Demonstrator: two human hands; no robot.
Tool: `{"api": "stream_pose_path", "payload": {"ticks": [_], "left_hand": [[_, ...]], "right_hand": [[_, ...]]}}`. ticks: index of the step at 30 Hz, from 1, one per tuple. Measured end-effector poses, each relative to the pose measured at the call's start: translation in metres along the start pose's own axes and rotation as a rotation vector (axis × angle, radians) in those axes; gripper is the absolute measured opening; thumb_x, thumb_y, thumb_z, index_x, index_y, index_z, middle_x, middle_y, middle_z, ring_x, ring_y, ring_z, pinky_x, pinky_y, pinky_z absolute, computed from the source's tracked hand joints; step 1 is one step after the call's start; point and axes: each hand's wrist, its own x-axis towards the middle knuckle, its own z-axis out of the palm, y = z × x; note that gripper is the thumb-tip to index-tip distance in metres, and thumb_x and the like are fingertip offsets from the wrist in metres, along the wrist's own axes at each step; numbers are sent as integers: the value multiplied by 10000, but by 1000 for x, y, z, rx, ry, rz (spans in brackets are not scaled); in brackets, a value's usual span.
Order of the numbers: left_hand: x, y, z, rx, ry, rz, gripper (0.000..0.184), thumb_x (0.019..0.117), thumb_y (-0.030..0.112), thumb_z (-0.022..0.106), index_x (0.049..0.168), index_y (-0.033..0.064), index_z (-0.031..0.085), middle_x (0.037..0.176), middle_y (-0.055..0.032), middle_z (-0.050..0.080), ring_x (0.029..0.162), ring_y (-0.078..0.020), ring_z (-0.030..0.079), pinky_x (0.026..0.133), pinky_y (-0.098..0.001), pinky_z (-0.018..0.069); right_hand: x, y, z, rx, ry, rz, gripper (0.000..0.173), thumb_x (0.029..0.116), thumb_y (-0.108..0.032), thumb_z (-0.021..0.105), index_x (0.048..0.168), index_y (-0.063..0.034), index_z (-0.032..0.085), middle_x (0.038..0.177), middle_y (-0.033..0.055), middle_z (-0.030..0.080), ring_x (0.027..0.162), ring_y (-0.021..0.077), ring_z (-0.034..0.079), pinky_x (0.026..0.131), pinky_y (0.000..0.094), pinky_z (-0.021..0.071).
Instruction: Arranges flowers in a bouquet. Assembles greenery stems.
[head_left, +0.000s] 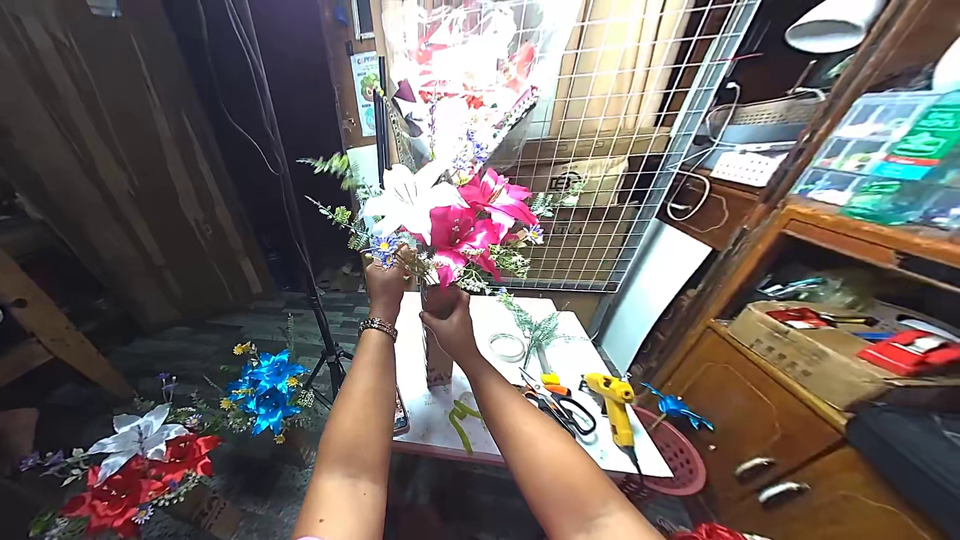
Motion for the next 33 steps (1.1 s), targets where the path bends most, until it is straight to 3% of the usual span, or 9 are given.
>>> {"api": "stream_pose_path", "payload": {"ticks": [2, 4, 6, 9, 12, 16, 24, 30, 33], "left_hand": [[5, 1, 2, -37, 43, 38, 133, 1008, 59, 587, 1087, -38, 632, 823, -12, 670, 640, -32, 592, 633, -227, 540], [8, -2, 4, -72, 67, 62, 125, 993, 32, 559, 1093, -29, 601, 843, -17, 639, 691, -49, 597, 682, -251, 548], [12, -9, 6, -133, 63, 80, 213, 1003, 32, 532, 1196, -56, 551, 988, -73, 643, 872, -93, 636, 834, -302, 568], [15, -16, 12, -184, 90, 52, 182, 1026, 30, 506, 1190, -47, 533, 977, -80, 632, 874, -107, 632, 838, -295, 557], [12, -14, 15, -242, 64, 44, 233, 1038, 10, 447, 1259, -52, 485, 1033, -82, 601, 913, -99, 610, 867, -281, 541], [15, -17, 17, -299, 51, 36, 181, 1020, -11, 473, 1197, -15, 509, 979, -41, 606, 879, -82, 609, 840, -282, 549], [10, -16, 19, -413, 44, -6, 180, 1038, -1, 377, 1171, 32, 493, 942, -15, 606, 844, -76, 612, 821, -268, 546], [7, -21, 22, -347, 17, 24, 110, 1029, 0, 478, 1105, 13, 557, 872, 17, 628, 803, -46, 620, 801, -250, 552], [1, -23, 22, -344, 40, -15, 131, 1021, 4, 492, 989, 61, 606, 802, 53, 652, 718, -16, 624, 694, -222, 552]], "right_hand": [[-1, -2, 0, -3, -6, 5, 939, 796, -99, 863, 1502, 71, 269, 1415, 340, 477, 1287, 399, 543, 1074, 505, 458], [-1, -1, 1, -10, -17, 5, 942, 801, -103, 862, 1505, 69, 260, 1429, 339, 461, 1300, 406, 530, 1081, 514, 450], [0, 1, 3, -3, -13, 7, 951, 795, -105, 865, 1508, 64, 258, 1436, 337, 456, 1307, 411, 524, 1083, 522, 449], [-1, 0, 3, 7, 3, 12, 948, 791, -103, 864, 1510, 69, 270, 1438, 339, 456, 1321, 409, 513, 1095, 521, 441], [-3, -1, 2, 17, 6, 14, 945, 795, -95, 859, 1510, 66, 264, 1429, 335, 464, 1312, 406, 520, 1088, 519, 447], [-4, -1, 2, 15, 7, 5, 960, 795, -93, 857, 1512, 74, 242, 1442, 332, 450, 1316, 396, 519, 1090, 510, 447], [-5, 0, 1, -10, 5, 12, 956, 800, -96, 856, 1513, 68, 241, 1433, 337, 461, 1307, 406, 529, 1079, 524, 452], [-3, 1, 1, -14, 9, 10, 953, 794, -100, 857, 1507, 68, 248, 1429, 334, 461, 1304, 397, 530, 1081, 515, 450], [-3, 1, 1, -13, 8, 11, 956, 789, -96, 861, 1505, 69, 249, 1435, 336, 457, 1305, 397, 528, 1081, 516, 448]]}}
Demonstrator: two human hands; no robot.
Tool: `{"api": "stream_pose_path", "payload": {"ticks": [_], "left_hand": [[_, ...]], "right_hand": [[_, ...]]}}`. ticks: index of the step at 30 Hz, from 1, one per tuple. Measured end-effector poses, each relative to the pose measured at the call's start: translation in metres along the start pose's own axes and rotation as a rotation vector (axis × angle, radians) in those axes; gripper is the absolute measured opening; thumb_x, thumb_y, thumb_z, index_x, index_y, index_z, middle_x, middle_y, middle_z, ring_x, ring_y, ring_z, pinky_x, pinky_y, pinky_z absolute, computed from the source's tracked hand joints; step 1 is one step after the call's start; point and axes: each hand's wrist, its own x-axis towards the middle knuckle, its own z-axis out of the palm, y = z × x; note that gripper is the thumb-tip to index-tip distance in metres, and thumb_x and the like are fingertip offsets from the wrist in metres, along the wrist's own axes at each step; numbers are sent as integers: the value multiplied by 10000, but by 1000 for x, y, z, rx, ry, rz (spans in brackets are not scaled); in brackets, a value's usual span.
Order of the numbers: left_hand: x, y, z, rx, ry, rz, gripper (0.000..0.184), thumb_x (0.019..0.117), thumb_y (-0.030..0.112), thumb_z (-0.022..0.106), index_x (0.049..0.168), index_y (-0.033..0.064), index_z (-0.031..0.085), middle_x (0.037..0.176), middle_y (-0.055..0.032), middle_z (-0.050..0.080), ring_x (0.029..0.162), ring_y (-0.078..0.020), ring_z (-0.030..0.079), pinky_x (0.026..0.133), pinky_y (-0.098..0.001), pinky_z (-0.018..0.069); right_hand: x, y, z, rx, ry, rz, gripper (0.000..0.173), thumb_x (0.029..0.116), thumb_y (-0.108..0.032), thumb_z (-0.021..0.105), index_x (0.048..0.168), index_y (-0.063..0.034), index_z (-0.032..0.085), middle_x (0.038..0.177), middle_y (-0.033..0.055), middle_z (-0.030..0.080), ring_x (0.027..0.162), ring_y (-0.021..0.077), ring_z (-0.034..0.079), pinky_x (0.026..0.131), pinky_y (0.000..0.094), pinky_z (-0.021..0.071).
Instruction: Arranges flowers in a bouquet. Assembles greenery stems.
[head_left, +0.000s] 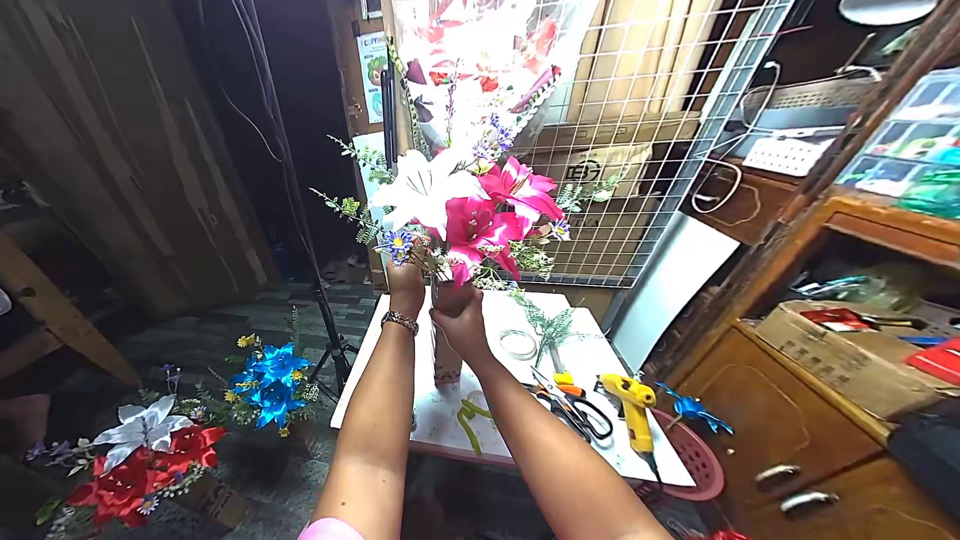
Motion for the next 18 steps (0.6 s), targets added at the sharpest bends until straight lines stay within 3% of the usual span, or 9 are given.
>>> {"api": "stream_pose_path", "payload": {"ticks": [2, 6, 10, 15, 18], "left_hand": [[-1, -1, 0, -12, 13, 1, 148, 999, 1, 491, 965, 76, 615, 781, 58, 662, 692, -16, 631, 659, -219, 555], [2, -1, -4, 17, -29, -11, 138, 1006, 8, 487, 1017, 50, 618, 797, 40, 662, 711, -36, 639, 690, -240, 564], [1, 6, -4, 14, -7, -35, 142, 1000, 4, 495, 979, 47, 629, 734, 37, 664, 612, -28, 614, 582, -208, 537], [6, 6, -6, 5, 7, 4, 111, 1016, -19, 482, 1067, 24, 571, 836, 10, 658, 781, -57, 645, 779, -253, 564], [3, 9, -2, 28, -6, -1, 104, 1019, 29, 527, 1016, 34, 630, 804, 23, 702, 684, -23, 642, 660, -208, 554]], "right_hand": [[1, 1, 0, 1, -8, -4, 964, 793, -100, 861, 1509, 70, 238, 1442, 335, 455, 1315, 391, 523, 1090, 510, 443], [2, 3, -2, 33, -21, -4, 960, 791, -92, 861, 1507, 60, 240, 1418, 334, 471, 1294, 384, 537, 1074, 508, 457], [4, 4, -1, 31, -21, -18, 924, 792, -89, 859, 1490, 53, 270, 1392, 324, 495, 1266, 391, 555, 1054, 521, 467], [3, 2, 2, 3, -16, -24, 914, 787, -88, 861, 1483, 55, 286, 1390, 329, 494, 1267, 410, 551, 1052, 539, 467], [3, 0, -1, -8, -3, -4, 917, 803, -97, 857, 1494, 59, 275, 1408, 332, 484, 1281, 415, 543, 1062, 543, 455]]}}
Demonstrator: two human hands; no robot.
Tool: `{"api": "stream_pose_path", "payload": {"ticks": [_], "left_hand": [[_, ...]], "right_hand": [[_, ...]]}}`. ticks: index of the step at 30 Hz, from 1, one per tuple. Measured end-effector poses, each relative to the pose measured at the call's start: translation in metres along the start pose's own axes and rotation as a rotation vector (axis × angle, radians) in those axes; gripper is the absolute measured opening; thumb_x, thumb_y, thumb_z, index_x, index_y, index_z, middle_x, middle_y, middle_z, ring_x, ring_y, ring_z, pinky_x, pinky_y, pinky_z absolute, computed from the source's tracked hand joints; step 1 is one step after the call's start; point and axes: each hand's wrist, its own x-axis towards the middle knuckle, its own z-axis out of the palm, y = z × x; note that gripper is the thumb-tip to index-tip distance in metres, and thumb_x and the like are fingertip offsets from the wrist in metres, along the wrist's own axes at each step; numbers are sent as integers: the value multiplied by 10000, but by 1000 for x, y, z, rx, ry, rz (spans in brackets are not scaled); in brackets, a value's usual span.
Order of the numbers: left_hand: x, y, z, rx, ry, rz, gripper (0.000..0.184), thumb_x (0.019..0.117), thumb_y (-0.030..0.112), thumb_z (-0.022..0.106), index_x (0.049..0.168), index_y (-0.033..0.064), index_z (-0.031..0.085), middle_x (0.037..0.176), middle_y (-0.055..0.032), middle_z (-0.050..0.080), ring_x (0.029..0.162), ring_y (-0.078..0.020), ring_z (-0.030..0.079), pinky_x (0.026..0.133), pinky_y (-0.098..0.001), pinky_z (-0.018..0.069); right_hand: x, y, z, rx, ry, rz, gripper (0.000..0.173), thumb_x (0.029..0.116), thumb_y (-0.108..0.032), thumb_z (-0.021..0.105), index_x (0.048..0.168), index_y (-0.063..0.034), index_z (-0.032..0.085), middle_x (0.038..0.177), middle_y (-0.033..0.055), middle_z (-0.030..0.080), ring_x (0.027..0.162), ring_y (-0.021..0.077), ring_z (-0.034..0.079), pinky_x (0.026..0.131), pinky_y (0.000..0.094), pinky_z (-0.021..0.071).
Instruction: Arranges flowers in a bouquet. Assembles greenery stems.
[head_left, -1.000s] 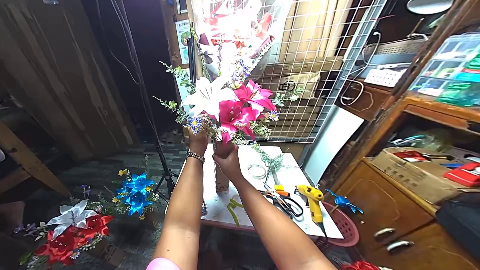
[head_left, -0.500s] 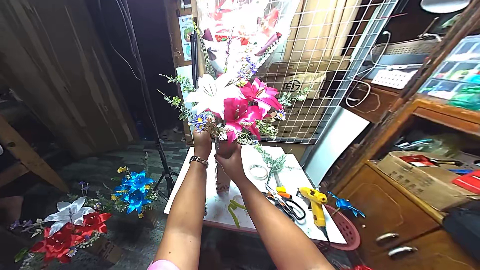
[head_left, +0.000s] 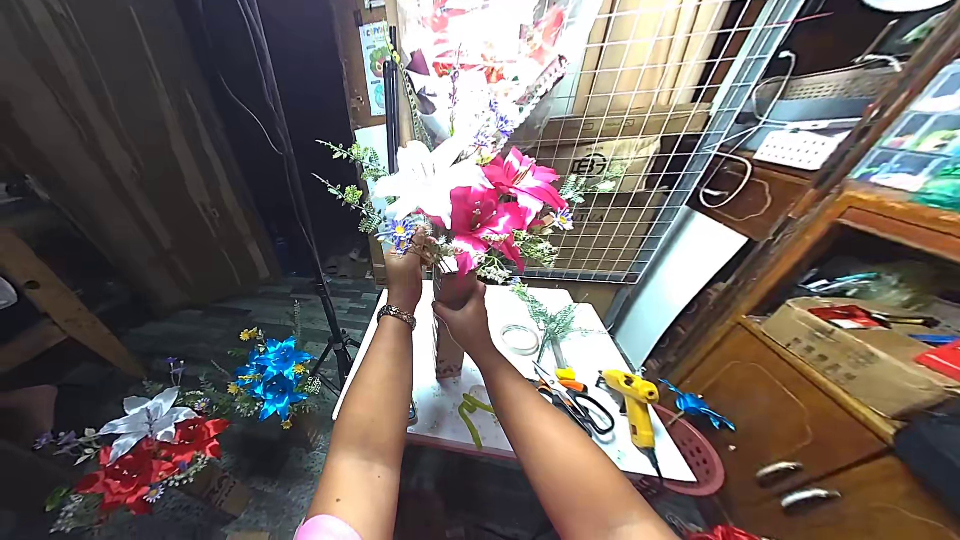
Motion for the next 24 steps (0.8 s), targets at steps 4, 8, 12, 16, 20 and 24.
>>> {"api": "stream_pose_path", "payload": {"ticks": [4, 8, 12, 16, 20, 24], "left_hand": [[-8, -7, -11, 113, -117, -29, 211, 984, 17, 540, 1153, -54, 643, 971, -31, 711, 819, -40, 647, 778, -240, 552], [-18, -17, -14, 102, -54, -10, 161, 943, -24, 594, 1090, -51, 654, 940, -41, 691, 840, -64, 651, 810, -256, 560], [-20, -19, -15, 117, -38, -8, 56, 948, -30, 622, 972, -10, 669, 860, -5, 702, 803, -47, 659, 798, -246, 566], [-22, -19, -8, 89, -7, 16, 95, 933, -59, 581, 989, -21, 646, 866, -2, 671, 830, -38, 634, 827, -243, 544], [-22, -26, -2, -8, 48, 16, 99, 940, -58, 575, 986, 1, 640, 853, 5, 662, 809, -47, 631, 806, -246, 548], [-21, -29, 2, -46, 58, 23, 114, 927, -67, 573, 960, 18, 643, 836, 13, 662, 790, -45, 628, 786, -241, 549]], "right_hand": [[-2, 3, -1, 5, -7, -4, 898, 813, -108, 852, 1488, 35, 277, 1390, 322, 501, 1263, 423, 553, 1035, 568, 470], [-2, 4, 1, 17, 6, -18, 883, 816, -101, 845, 1485, 31, 283, 1395, 326, 495, 1267, 423, 550, 1039, 562, 467], [-1, 3, 1, 26, 3, -1, 889, 807, -88, 844, 1485, 29, 280, 1394, 318, 497, 1266, 418, 550, 1035, 559, 469], [-3, 2, 1, 19, 2, 0, 883, 809, -79, 836, 1488, 31, 282, 1394, 318, 499, 1267, 419, 547, 1033, 568, 464], [-4, 1, 2, 37, 9, -5, 883, 798, -61, 842, 1480, 37, 289, 1390, 317, 502, 1271, 413, 547, 1046, 556, 464], [-3, 3, 2, 37, 14, -10, 888, 804, -58, 845, 1485, 33, 283, 1400, 319, 495, 1277, 413, 544, 1051, 551, 461]]}}
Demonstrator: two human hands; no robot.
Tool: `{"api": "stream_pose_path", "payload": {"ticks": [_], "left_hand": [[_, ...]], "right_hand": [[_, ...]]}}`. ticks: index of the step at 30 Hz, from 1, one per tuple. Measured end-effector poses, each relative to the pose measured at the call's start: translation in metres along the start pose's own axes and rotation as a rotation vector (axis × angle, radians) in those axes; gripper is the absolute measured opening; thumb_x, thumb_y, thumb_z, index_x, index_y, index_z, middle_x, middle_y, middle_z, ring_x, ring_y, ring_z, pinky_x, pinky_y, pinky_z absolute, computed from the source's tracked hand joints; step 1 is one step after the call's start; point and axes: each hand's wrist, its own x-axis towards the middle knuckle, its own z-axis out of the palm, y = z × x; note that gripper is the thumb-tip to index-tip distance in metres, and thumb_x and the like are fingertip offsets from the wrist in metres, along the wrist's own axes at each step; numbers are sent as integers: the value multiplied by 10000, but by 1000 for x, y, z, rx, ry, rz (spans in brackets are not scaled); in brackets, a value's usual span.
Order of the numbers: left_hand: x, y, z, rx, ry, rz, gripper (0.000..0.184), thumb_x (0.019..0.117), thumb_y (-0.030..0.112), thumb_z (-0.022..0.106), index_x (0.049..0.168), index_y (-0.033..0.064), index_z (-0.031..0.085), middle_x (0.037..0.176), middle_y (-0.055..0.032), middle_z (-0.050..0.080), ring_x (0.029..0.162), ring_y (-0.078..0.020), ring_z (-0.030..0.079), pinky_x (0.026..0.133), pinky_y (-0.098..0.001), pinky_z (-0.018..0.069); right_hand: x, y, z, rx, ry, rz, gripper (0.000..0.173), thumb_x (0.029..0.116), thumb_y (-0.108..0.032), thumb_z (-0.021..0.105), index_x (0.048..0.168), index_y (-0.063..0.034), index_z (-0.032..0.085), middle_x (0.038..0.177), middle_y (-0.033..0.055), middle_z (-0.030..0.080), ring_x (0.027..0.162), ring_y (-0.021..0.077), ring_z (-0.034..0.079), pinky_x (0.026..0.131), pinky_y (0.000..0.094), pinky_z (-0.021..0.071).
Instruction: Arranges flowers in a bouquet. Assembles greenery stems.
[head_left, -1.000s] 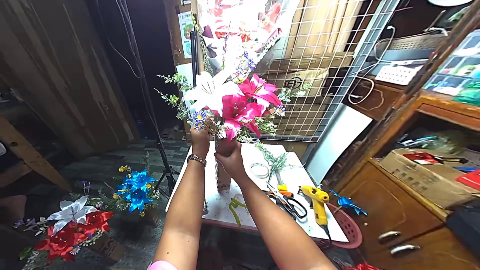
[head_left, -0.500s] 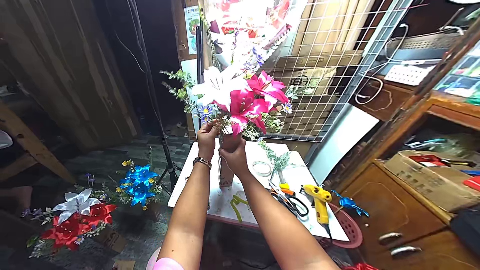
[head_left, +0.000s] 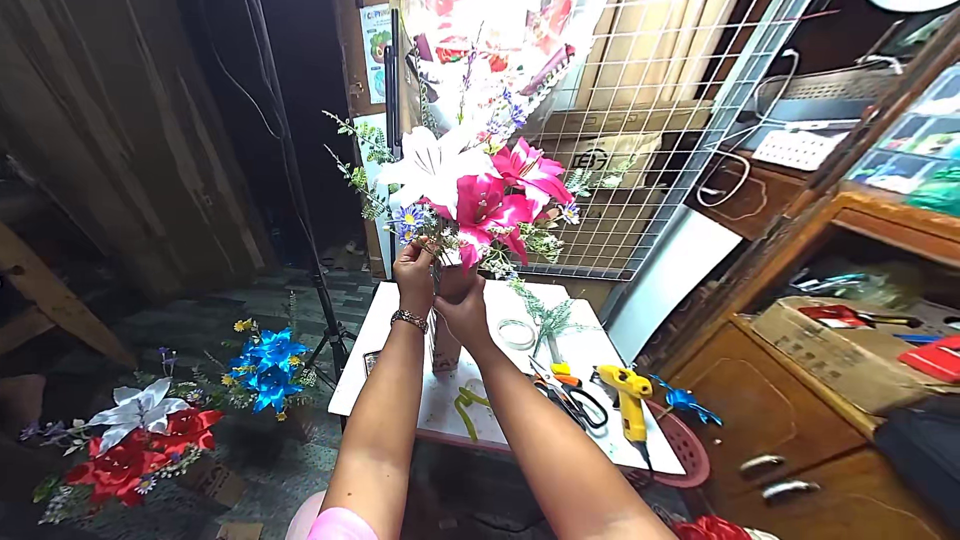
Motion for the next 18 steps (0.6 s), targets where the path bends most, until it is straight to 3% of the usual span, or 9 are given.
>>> {"api": "stream_pose_path", "payload": {"ticks": [5, 18], "left_hand": [[-1, 3, 3, -24, 31, -28, 110, 940, -60, 564, 983, 7, 640, 842, 1, 666, 791, -56, 635, 784, -248, 554], [4, 8, 10, -70, 50, -2, 132, 952, -54, 569, 915, 56, 632, 811, 23, 689, 753, -38, 655, 728, -231, 566]], "right_hand": [[-1, -1, 0, -12, 2, -5, 892, 808, -62, 846, 1490, 39, 281, 1406, 325, 490, 1285, 420, 539, 1056, 556, 459], [1, -2, -1, -26, -1, 2, 891, 799, -58, 858, 1479, 39, 291, 1390, 315, 505, 1275, 407, 548, 1056, 539, 461]]}}
